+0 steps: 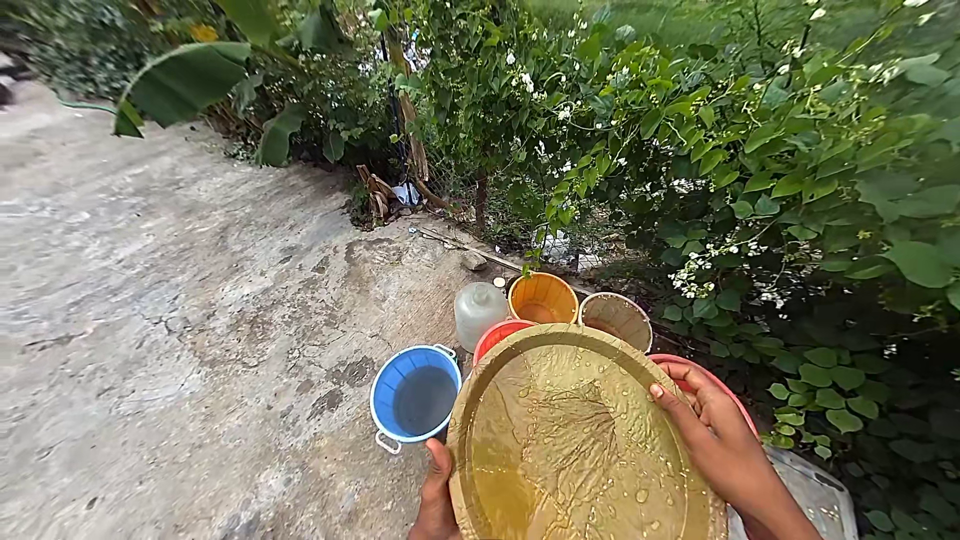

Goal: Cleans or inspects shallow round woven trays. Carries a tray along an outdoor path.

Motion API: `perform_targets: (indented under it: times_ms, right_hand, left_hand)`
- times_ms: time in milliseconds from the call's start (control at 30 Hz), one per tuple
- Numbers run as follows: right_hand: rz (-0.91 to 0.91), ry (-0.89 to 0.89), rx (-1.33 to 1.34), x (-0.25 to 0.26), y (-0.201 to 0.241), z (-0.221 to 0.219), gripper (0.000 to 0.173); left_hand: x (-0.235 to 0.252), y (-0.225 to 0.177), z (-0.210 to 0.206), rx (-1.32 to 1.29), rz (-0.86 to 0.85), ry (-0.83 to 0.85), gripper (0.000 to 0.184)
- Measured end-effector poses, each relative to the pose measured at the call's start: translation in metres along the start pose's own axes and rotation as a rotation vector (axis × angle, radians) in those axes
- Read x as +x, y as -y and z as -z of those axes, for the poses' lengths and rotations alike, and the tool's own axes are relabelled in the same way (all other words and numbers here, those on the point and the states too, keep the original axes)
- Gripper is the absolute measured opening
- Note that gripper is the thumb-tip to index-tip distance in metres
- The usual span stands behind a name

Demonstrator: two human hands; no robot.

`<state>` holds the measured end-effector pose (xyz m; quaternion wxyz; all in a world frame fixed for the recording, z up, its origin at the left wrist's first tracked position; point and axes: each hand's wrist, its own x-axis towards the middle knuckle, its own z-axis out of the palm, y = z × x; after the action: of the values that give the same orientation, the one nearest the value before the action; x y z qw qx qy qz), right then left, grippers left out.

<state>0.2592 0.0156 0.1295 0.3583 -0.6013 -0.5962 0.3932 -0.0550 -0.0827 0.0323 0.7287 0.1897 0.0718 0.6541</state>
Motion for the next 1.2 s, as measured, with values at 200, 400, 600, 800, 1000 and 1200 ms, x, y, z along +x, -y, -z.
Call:
perform_targets:
  times_ms: [200,400,600,800,1000,1200]
  right_hand:
    - [-0.002,0.002,0.030,-0.001,0.001,0.001,0.030]
    - [-0.019,0.001,0.072,-0.004,0.004,0.002,0.028]
    - [-0.035,0.001,0.125,-0.004,0.003,0.002,0.028]
    - [-0.058,-0.004,0.210,-0.003,-0.002,0.006,0.028]
    - [-0.052,-0.085,0.226,-0.004,-0.001,0.010,0.027]
    - [-0.056,-0.123,0.219,-0.007,-0.003,0.015,0.028]
  left_hand:
    - [-0.001,0.002,-0.002,0.003,-0.020,-0.034,0.061]
    - [-0.001,-0.001,-0.001,-0.080,0.006,0.046,0.064]
    - [-0.001,-0.003,0.001,-0.018,-0.088,-0.015,0.061]
    - [-0.008,-0.002,-0.002,-0.029,-0.077,-0.127,0.043]
    - [-0.012,-0.003,0.001,-0.050,-0.051,-0.165,0.028]
    - [-0.012,-0.001,0.000,0.064,0.006,-0.405,0.027]
